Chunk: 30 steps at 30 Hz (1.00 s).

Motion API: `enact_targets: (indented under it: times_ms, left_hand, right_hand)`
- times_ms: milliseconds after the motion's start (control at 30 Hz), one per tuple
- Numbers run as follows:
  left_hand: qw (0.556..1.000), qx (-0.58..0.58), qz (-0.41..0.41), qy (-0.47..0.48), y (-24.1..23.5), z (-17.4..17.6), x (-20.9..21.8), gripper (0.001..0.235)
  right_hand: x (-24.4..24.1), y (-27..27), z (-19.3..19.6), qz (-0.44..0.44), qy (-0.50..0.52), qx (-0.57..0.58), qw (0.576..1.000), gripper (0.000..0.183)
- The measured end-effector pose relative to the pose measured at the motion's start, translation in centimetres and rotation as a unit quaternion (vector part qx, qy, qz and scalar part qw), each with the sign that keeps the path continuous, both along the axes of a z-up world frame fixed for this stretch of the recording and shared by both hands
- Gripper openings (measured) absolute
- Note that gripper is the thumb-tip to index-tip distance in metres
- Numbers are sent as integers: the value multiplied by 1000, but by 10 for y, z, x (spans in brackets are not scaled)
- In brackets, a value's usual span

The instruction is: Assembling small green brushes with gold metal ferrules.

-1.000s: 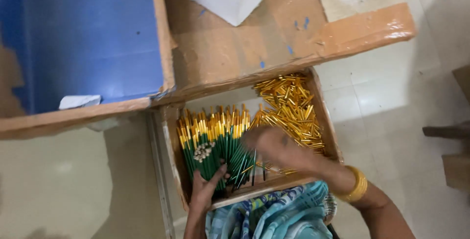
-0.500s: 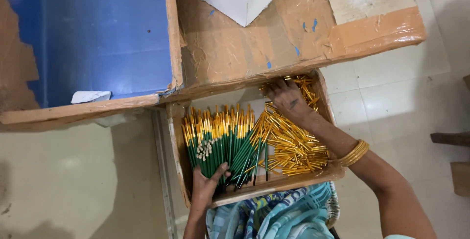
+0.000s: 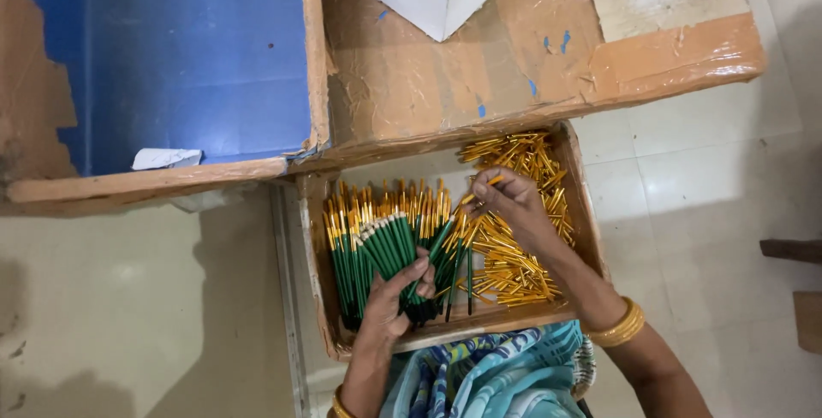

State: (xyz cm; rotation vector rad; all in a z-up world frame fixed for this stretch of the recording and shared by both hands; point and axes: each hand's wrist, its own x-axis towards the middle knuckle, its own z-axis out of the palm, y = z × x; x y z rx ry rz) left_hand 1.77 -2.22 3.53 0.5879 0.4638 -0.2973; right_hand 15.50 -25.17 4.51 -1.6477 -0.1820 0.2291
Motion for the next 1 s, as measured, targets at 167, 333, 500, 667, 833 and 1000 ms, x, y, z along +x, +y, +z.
enact_targets:
  times_ms: [167, 333, 500, 667, 833, 1000]
  left_hand:
    - [1000, 10, -13, 19, -6, 12, 1, 27]
    - [988, 149, -20, -46, -10, 5, 0, 17]
    - [901, 417, -80, -84, -9, -11, -10, 17]
    - [716, 668, -48, -195, 10, -23, -30, 30]
    - [831, 551, -68, -44, 32, -28, -46, 33]
    - [902, 428, -53, 27, 36, -37, -46, 31]
  right_hand:
    - [-17, 11, 17, 60, 209, 250, 943, 18]
    - [-19, 2, 1, 100, 177, 194, 960, 16]
    - [-21, -1, -11, 142, 180, 135, 964, 17]
    - [9, 7, -14, 233, 64, -117, 963, 29]
    - [62, 0, -107, 207, -209, -577, 762, 22]
    - [83, -8, -141, 225, -385, -520, 729, 36]
